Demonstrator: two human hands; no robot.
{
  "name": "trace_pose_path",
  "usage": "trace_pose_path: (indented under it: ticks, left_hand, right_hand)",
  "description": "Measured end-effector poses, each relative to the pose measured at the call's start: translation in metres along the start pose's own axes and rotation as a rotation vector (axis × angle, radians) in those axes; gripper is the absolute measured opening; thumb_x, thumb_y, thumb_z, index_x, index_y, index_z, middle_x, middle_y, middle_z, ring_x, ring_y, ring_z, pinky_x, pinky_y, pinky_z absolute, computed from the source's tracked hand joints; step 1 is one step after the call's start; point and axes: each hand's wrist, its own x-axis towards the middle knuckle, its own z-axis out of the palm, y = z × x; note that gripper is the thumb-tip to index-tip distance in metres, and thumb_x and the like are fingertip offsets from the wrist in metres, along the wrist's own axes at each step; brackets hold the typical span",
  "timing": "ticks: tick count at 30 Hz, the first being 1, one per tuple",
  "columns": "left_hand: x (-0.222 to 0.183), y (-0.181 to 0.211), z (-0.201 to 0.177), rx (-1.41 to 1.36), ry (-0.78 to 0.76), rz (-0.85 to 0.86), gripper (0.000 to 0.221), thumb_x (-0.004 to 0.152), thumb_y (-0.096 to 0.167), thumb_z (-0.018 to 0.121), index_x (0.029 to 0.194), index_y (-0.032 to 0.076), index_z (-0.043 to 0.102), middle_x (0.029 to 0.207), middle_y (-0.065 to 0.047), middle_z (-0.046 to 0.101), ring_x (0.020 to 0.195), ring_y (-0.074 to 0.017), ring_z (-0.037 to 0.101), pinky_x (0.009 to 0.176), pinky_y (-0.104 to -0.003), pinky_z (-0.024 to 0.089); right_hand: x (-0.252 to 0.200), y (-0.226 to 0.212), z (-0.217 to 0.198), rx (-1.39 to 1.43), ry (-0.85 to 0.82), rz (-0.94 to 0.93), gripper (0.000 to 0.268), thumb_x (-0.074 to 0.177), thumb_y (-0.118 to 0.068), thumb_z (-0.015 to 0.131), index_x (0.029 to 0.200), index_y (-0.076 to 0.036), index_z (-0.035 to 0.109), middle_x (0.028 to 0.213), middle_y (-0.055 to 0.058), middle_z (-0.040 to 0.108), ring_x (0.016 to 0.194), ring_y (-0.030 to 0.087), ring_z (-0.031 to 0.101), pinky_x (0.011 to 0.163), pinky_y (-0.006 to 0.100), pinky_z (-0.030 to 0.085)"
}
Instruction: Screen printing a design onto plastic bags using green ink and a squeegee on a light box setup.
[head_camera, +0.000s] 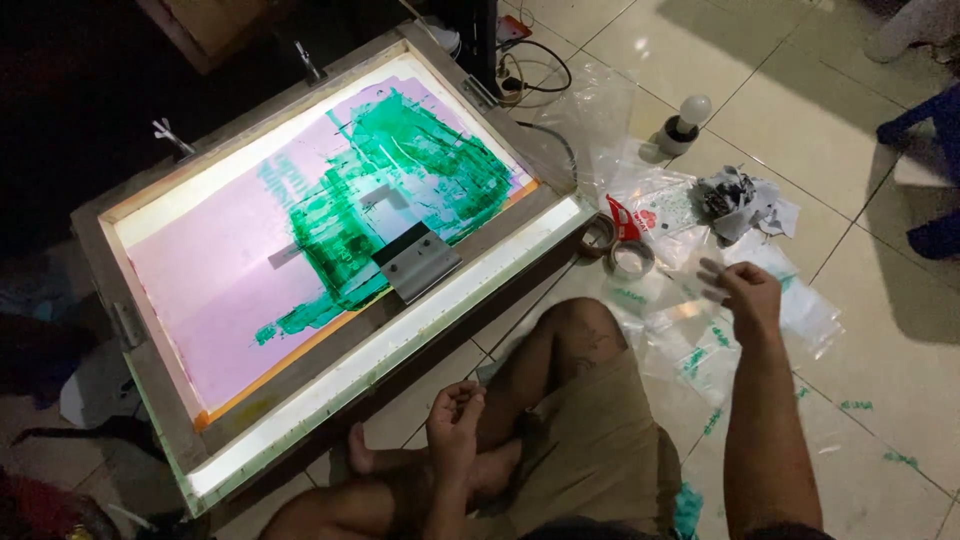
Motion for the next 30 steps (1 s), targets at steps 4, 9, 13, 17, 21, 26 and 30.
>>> trace_pose_path:
  ticks: [4, 9, 13, 17, 21, 26, 30]
  left_hand:
    - [-0.009, 0.024, 0.007, 0.047, 0.0, -0.037, 0.025, 0.091, -0.002, 0.068, 0.115, -0.002, 0.072, 0.101, -0.011, 0.076, 0.086, -0.0168, 0.065, 0.079, -0.028, 0.052]
    - [-0.005, 0.023, 0.013, -0.062, -0.164, 0.077, 0.031, 0.087, -0.002, 0.072, 0.118, -0.002, 0.069, 0.106, -0.012, 0.074, 0.087, -0.0178, 0.068, 0.08, -0.028, 0.056]
    - [0.001, 0.023, 0.009, -0.33, -0.419, 0.095, 0.057, 0.088, 0.004, 0.076, 0.14, 0.001, 0.051, 0.133, -0.017, 0.06, 0.122, -0.0274, 0.059, 0.103, -0.04, 0.05]
    - [-0.003, 0.023, 0.002, -0.52, -0.417, 0.053, 0.08, 0.082, -0.003, 0.077, 0.154, 0.008, 0.043, 0.147, -0.016, 0.058, 0.132, -0.0249, 0.057, 0.106, -0.034, 0.049]
    - [0.0, 0.015, -0.012, -0.82, -0.49, 0.064, 0.094, 0.081, 0.013, 0.086, 0.16, 0.01, 0.035, 0.15, -0.016, 0.053, 0.139, -0.0273, 0.052, 0.109, -0.041, 0.05]
    - [0.003, 0.023, -0.037, -0.895, -0.452, 0.158, 0.092, 0.08, 0.026, 0.091, 0.157, 0.015, 0.042, 0.146, -0.016, 0.057, 0.136, -0.0317, 0.055, 0.108, -0.049, 0.05]
    - [0.017, 0.002, -0.064, -1.062, -0.274, 0.175, 0.039, 0.092, 0.011, 0.075, 0.126, 0.014, 0.055, 0.115, -0.007, 0.066, 0.105, -0.0226, 0.066, 0.095, -0.04, 0.054]
  right_hand:
    - [-0.012, -0.057, 0.02, 0.072, -0.288, -0.055, 0.012, 0.092, 0.001, 0.054, 0.085, -0.007, 0.049, 0.126, 0.029, 0.067, 0.1, 0.048, 0.072, 0.086, 0.05, 0.063]
    - [-0.027, -0.07, 0.093, 0.145, -0.604, 0.04, 0.004, 0.092, -0.001, 0.059, 0.093, -0.004, 0.061, 0.111, 0.028, 0.07, 0.103, 0.047, 0.073, 0.074, 0.048, 0.066]
    - [-0.065, -0.07, 0.178, 0.24, -1.031, 0.168, 0.007, 0.088, -0.002, 0.061, 0.089, -0.005, 0.055, 0.128, 0.042, 0.062, 0.105, 0.054, 0.071, 0.063, 0.042, 0.068]
    - [-0.099, -0.056, 0.256, 0.211, -1.08, 0.334, 0.012, 0.083, 0.005, 0.054, 0.09, -0.006, 0.055, 0.126, 0.035, 0.068, 0.105, 0.051, 0.072, 0.064, 0.027, 0.054]
    - [-0.132, -0.047, 0.321, 0.315, -1.371, 0.456, 0.016, 0.086, -0.001, 0.06, 0.102, -0.002, 0.063, 0.118, 0.036, 0.068, 0.106, 0.044, 0.068, 0.089, 0.05, 0.056]
    - [-0.163, -0.036, 0.368, 0.205, -1.414, 0.477, 0.008, 0.079, 0.002, 0.052, 0.085, -0.004, 0.054, 0.109, 0.033, 0.072, 0.069, 0.022, 0.06, 0.059, 0.027, 0.045]
    - [-0.163, -0.038, 0.383, 0.204, -1.439, 0.521, 0.011, 0.081, 0.003, 0.055, 0.091, -0.003, 0.057, 0.123, 0.035, 0.066, 0.094, 0.044, 0.073, 0.069, 0.04, 0.059]
